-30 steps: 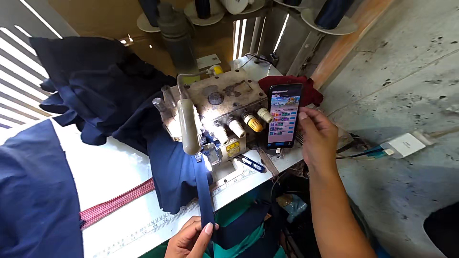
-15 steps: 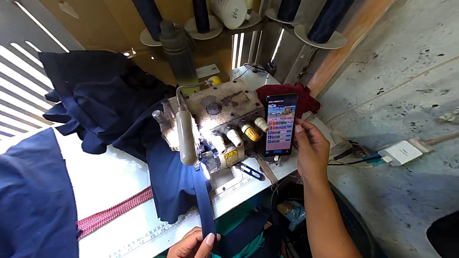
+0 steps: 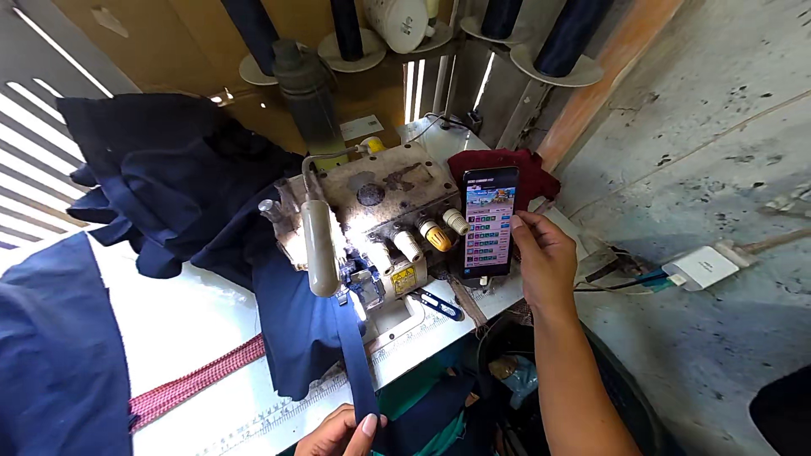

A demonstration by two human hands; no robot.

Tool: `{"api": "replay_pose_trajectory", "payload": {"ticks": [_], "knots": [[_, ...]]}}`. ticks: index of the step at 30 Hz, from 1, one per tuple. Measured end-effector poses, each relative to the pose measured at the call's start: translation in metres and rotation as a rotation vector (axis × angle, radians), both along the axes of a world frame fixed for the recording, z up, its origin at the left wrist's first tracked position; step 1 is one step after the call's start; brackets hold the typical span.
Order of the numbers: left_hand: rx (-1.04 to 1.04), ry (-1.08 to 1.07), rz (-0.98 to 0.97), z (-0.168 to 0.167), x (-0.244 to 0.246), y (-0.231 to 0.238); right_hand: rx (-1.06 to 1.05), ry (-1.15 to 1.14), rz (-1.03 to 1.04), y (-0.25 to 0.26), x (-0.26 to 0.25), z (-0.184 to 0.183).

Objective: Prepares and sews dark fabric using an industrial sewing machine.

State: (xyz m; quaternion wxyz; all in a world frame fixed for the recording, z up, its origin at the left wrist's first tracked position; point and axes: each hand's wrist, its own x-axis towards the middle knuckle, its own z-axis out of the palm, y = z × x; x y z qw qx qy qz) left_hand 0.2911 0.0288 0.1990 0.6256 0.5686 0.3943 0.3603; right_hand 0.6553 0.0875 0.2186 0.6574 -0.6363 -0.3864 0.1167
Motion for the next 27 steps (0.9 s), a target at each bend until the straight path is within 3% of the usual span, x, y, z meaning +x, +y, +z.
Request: {"api": "replay_pose_trajectory", "payload": {"ticks": [27], "knots": [[-0.035, -0.020, -0.029, 0.005, 0.003, 0.001, 0.015, -0.013, 0.042, -0.008, -0.012, -0.014]]}}
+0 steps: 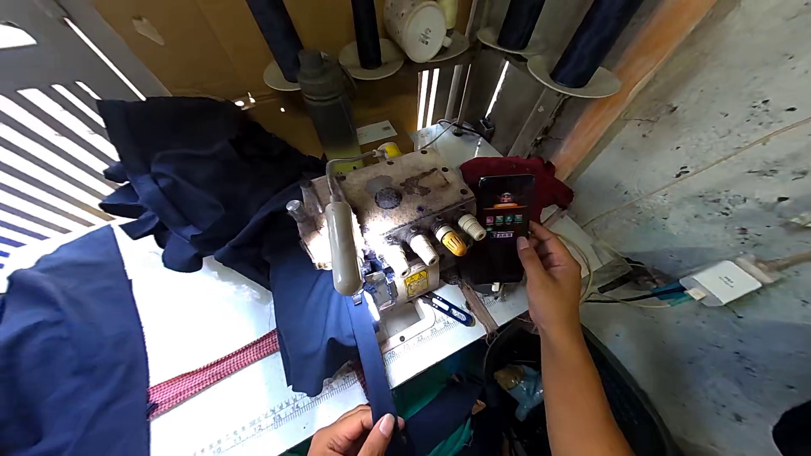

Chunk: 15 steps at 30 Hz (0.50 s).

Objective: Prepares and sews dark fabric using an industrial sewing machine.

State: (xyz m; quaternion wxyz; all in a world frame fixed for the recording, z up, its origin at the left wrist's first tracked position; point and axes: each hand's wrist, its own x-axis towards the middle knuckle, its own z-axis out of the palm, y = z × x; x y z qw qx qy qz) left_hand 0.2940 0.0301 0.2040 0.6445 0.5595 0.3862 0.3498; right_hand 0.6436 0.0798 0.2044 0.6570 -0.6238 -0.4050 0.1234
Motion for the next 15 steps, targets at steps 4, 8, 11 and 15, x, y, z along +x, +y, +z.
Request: {"api": "replay_pose_trajectory", "payload": {"ticks": [4, 8, 11, 15], "knots": [[-0.021, -0.012, 0.019, 0.000, 0.000, 0.000, -0.050, -0.005, 0.060, -0.012, -0.007, -0.006], [-0.051, -0.022, 0.025, -0.001, 0.000, -0.001, -0.097, 0.003, 0.085, -0.019, -0.012, -0.012], [-0.063, -0.029, 0.025, 0.000, -0.001, -0.001, -0.095, 0.008, 0.096, -0.021, -0.013, -0.015], [-0.055, -0.034, 0.023, 0.000, -0.002, -0.002, -0.086, -0.034, 0.051, -0.023, -0.011, -0.014]]}}
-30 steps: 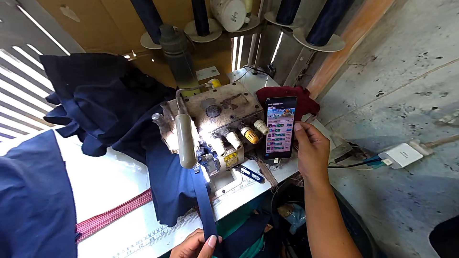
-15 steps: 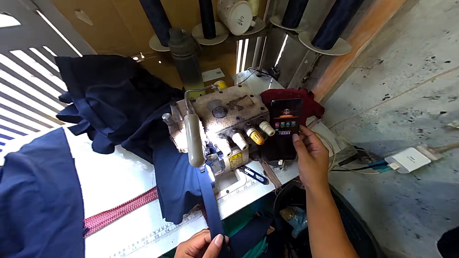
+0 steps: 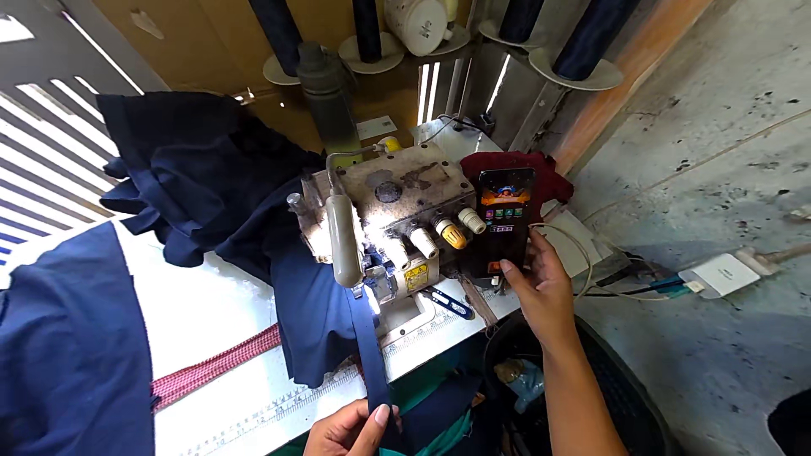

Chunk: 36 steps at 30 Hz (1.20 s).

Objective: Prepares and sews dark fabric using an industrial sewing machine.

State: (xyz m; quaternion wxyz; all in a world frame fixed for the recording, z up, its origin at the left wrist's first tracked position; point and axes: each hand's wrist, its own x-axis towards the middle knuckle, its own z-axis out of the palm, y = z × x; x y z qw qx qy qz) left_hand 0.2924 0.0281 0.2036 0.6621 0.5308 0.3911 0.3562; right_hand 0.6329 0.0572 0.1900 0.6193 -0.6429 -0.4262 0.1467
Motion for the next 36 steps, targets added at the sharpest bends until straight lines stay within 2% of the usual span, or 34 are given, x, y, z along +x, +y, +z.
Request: {"api": "replay_pose_trajectory", "payload": {"ticks": [4, 6, 8, 12, 16, 18, 23, 28, 32, 36], "knots": [[-0.028, -0.032, 0.002, 0.000, 0.003, -0.003, 0.133, -0.237, -0.250, -0.006, -0.016, -0.001], [-0.050, -0.077, 0.002, 0.002, 0.005, -0.005, 0.223, -0.327, -0.190, -0.010, -0.046, 0.003], [-0.067, -0.125, 0.004, 0.006, 0.007, -0.006, 0.193, -0.323, 0.024, -0.008, -0.085, 0.008], [-0.074, -0.156, 0.013, 0.018, 0.012, -0.005, 0.030, -0.048, 0.447, 0.015, -0.148, -0.008], [-0.094, -0.136, 0.060, 0.019, 0.012, -0.004, -0.043, 0.291, 0.654, 0.013, -0.170, -0.016], [-0.097, -0.111, 0.081, 0.015, 0.012, -0.005, -0.074, 0.396, 0.677, 0.007, -0.174, -0.013], [-0.063, -0.089, 0.074, 0.009, 0.014, -0.008, -0.138, 0.468, 0.703, -0.013, -0.173, -0.010], [0.073, 0.126, 0.137, -0.006, 0.018, -0.006, -0.232, 0.563, 0.669, -0.035, -0.173, -0.007], [-0.012, 0.106, 0.136, -0.016, 0.017, -0.003, -0.289, 0.635, 0.620, -0.040, -0.169, -0.012], [-0.066, 0.054, 0.119, -0.015, 0.015, -0.003, -0.242, 0.627, 0.606, -0.044, -0.167, -0.017]]}}
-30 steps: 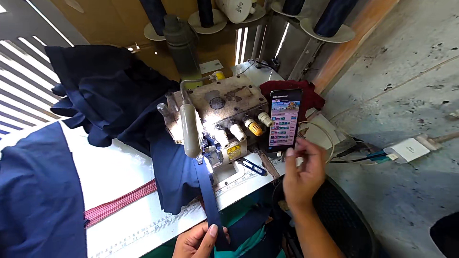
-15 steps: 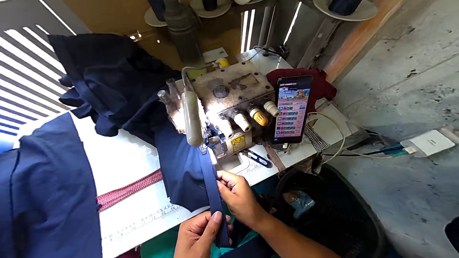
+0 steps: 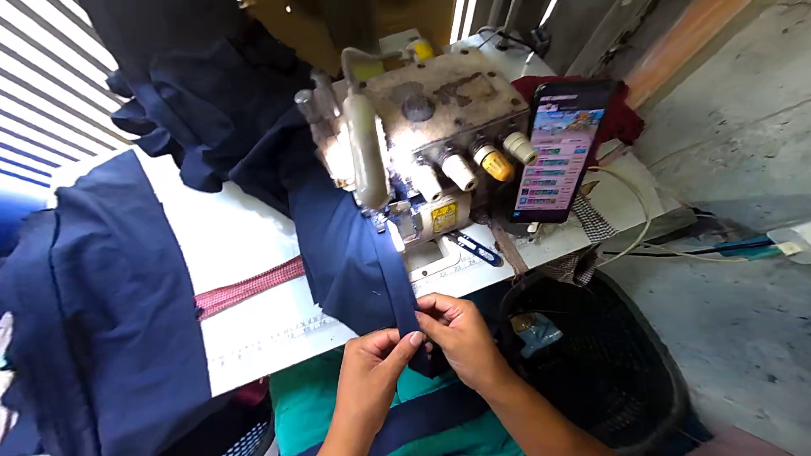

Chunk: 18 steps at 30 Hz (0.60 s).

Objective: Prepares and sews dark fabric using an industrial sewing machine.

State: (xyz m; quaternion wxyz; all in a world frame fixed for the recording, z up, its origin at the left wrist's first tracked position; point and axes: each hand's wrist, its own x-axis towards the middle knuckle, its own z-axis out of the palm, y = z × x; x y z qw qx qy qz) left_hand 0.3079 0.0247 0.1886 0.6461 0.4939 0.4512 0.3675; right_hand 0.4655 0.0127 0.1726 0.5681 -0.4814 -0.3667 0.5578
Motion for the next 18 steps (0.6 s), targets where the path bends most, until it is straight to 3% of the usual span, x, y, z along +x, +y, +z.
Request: {"api": "replay_pose_trajectory", "payload": {"ticks": [11, 18], "knots": [[0.026, -0.010, -0.022, 0.003, -0.002, 0.000, 0.063, -0.072, 0.130, -0.001, 0.012, 0.009], [0.170, 0.085, 0.041, -0.005, 0.004, 0.001, 0.190, -0.104, 0.141, 0.000, 0.016, 0.012]]}}
